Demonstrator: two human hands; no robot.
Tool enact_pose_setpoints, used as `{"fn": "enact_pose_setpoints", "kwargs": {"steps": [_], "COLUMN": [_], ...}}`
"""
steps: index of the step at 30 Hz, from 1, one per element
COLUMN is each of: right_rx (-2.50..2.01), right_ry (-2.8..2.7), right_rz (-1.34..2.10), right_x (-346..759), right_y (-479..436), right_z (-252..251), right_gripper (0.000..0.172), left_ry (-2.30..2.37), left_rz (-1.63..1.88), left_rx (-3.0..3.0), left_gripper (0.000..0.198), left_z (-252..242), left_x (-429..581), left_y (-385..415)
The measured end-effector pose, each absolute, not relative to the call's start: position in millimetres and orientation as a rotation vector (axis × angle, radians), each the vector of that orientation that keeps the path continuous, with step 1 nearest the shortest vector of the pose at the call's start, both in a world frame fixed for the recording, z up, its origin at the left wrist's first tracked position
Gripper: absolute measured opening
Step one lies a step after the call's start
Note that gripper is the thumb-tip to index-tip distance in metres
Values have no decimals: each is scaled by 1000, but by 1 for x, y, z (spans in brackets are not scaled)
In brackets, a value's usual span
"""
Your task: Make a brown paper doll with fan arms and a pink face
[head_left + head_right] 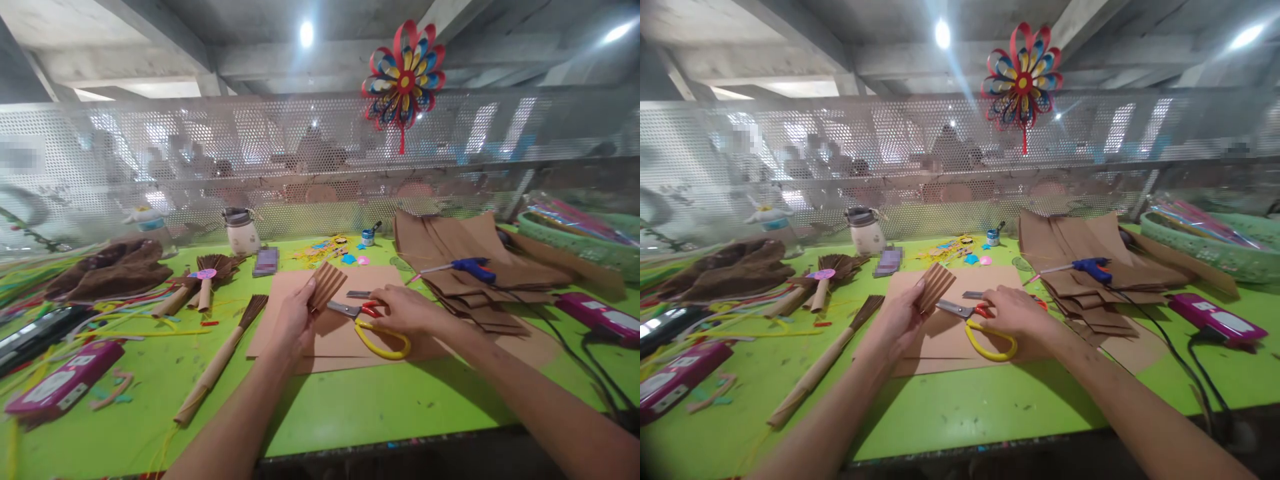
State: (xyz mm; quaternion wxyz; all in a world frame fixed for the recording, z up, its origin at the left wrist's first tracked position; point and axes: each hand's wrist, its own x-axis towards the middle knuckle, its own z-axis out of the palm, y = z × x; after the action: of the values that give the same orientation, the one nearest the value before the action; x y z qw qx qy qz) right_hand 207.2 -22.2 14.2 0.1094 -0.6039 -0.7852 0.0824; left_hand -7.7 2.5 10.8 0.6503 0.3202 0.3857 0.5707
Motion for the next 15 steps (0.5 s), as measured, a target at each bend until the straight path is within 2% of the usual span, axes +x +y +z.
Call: {"fn": "enact_pose_setpoints", "kwargs": {"steps": [5, 10, 15], "right_rx": [-1756, -1757, -1824], "right_ry": [-2536, -2616, -2556], "right_rz": [223, 264, 195], "right_x": [201, 187, 181], "right_y": [-28, -27, -24], "right_z": [12, 10, 0], "right_gripper": [45, 38, 39], "left_ry": [817, 823, 901], "left_rz": [1304, 1348, 1471], "left_rx": [772, 764, 710], "left_gripper": [26, 27, 24], "left_z": [8, 6, 2], "left_x": [-9, -11, -18], "left_y": [3, 6, 13]}}
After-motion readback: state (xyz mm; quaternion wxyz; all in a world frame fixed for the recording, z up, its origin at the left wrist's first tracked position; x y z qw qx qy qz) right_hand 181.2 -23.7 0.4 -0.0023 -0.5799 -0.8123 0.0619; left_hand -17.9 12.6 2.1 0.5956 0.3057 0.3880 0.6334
